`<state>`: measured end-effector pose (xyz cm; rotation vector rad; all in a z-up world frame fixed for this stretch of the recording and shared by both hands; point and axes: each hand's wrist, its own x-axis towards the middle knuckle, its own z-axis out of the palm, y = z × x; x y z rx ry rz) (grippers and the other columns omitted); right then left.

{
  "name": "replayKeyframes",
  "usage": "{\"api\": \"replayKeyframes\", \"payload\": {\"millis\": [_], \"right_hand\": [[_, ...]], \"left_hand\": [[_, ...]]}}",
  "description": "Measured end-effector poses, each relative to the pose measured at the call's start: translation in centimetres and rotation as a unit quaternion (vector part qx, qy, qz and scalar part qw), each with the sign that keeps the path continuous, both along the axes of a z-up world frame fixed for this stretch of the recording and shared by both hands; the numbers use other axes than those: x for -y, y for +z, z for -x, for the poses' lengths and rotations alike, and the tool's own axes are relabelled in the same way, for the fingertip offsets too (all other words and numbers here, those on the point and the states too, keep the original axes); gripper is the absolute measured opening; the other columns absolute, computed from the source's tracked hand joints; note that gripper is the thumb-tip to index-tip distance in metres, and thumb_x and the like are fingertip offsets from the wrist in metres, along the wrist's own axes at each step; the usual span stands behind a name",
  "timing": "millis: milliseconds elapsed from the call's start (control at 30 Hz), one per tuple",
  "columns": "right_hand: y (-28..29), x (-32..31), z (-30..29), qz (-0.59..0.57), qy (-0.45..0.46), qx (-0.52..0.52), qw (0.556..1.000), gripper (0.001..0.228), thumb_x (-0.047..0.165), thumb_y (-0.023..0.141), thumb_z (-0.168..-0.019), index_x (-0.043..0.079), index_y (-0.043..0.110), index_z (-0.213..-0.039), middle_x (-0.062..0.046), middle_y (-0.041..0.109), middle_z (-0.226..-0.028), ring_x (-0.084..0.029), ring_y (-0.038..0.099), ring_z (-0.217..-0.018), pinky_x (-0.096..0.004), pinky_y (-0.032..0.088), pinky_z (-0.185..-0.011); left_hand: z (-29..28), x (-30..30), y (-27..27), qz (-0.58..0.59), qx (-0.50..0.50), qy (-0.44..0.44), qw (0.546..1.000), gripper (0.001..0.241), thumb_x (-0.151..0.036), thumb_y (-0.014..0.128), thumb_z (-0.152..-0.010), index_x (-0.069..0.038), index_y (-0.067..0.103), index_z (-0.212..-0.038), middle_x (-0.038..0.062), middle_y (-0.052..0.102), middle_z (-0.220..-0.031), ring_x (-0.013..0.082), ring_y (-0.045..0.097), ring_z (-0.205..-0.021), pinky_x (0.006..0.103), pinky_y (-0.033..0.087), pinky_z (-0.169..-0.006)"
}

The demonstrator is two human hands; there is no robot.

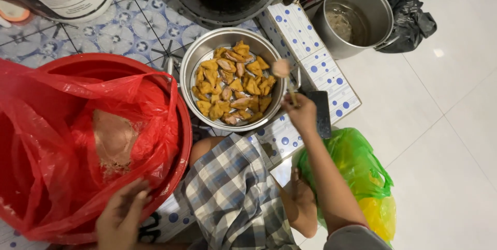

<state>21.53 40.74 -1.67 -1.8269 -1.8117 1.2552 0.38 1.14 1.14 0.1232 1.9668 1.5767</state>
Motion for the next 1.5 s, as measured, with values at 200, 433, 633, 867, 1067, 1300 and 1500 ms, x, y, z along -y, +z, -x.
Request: {"api": "replayKeyframes", "payload": {"millis": [200,433,633,867,1067,1300,1500], "right_hand": [[-6.8,-1.3,-1.9,-0.082,0.198,0.035,0.976,0.014,0.003,0.073,-0.079,0.010,0.071,-0.090,-0.007,0.075,-0.091,-0.021,0.072,-0.083,-0.035,0.060,-0.074],[-6.3,0.0,4.7,-0.089,0.327,0.242,0.909,0.039,0.013,0.061,-0.080,0.002,0.059,-0.117,-0.025,0.070,-0.100,-0.046,0.068,-0.093,-0.055,0.055,-0.070],[-8.5,-1.0,5.0,-0.090,0.330,0.300,0.891,0.031,0.012,0.063,-0.079,0.008,0.060,-0.110,-0.021,0.071,-0.104,-0.044,0.069,-0.098,-0.054,0.057,-0.076],[-3.8,-0.2,2.3,-0.165,0.255,0.125,0.945,0.008,0.016,0.058,-0.082,0.012,0.055,-0.088,-0.015,0.064,-0.081,-0.037,0.060,-0.079,-0.050,0.046,-0.069],[7.7,5.5,1.2,0.065,0.346,-0.166,0.921,0.039,-0.009,0.070,-0.086,0.015,0.042,-0.076,-0.008,0.075,-0.083,-0.018,0.081,-0.091,-0.022,0.059,-0.064],[12.9,12.9,1.4,0.176,0.517,-0.217,0.809,0.039,-0.008,0.073,-0.087,0.014,0.042,-0.079,-0.007,0.076,-0.086,-0.014,0.076,-0.087,-0.027,0.061,-0.075],[10.6,17.5,0.7,0.132,0.377,-0.371,0.838,0.031,0.004,0.083,-0.083,0.014,0.054,-0.082,0.001,0.058,-0.077,-0.009,0.054,-0.066,-0.019,0.049,-0.061]], "left_hand": [[-0.6,-5.1,2.8,0.028,-0.023,-0.104,0.994,0.031,-0.006,0.067,-0.092,-0.002,0.072,-0.122,0.012,0.077,-0.120,0.0180,0.070,-0.115,0.0302,0.052,-0.106],[-1.9,-5.7,3.4,0.005,0.000,-0.117,0.993,0.024,-0.004,0.068,-0.091,-0.004,0.076,-0.114,0.008,0.078,-0.121,0.0144,0.069,-0.116,0.0275,0.053,-0.102],[-1.3,-2.8,2.2,-0.016,0.006,-0.067,0.998,0.026,0.001,0.063,-0.092,0.002,0.070,-0.117,0.015,0.074,-0.131,0.0191,0.068,-0.121,0.0294,0.052,-0.105],[-2.1,-2.6,3.7,0.002,0.024,-0.046,0.999,0.031,-0.001,0.066,-0.092,0.000,0.072,-0.122,0.013,0.077,-0.120,0.0184,0.069,-0.115,0.0312,0.056,-0.099],[-4.5,-4.4,3.4,0.022,-0.032,-0.117,0.992,0.031,-0.019,0.071,-0.088,-0.010,0.079,-0.117,0.005,0.082,-0.117,0.0132,0.074,-0.106,0.0259,0.055,-0.096],[-8.0,-6.1,6.6,0.042,0.043,-0.294,0.954,0.066,-0.029,0.087,-0.074,-0.020,0.069,-0.137,0.005,0.073,-0.138,0.0137,0.076,-0.113,0.0259,0.061,-0.092],[-9.5,-4.6,4.9,-0.084,0.068,-0.163,0.981,0.043,-0.006,0.080,-0.081,-0.001,0.075,-0.124,0.010,0.084,-0.111,0.0139,0.077,-0.097,0.0263,0.060,-0.090]]}}
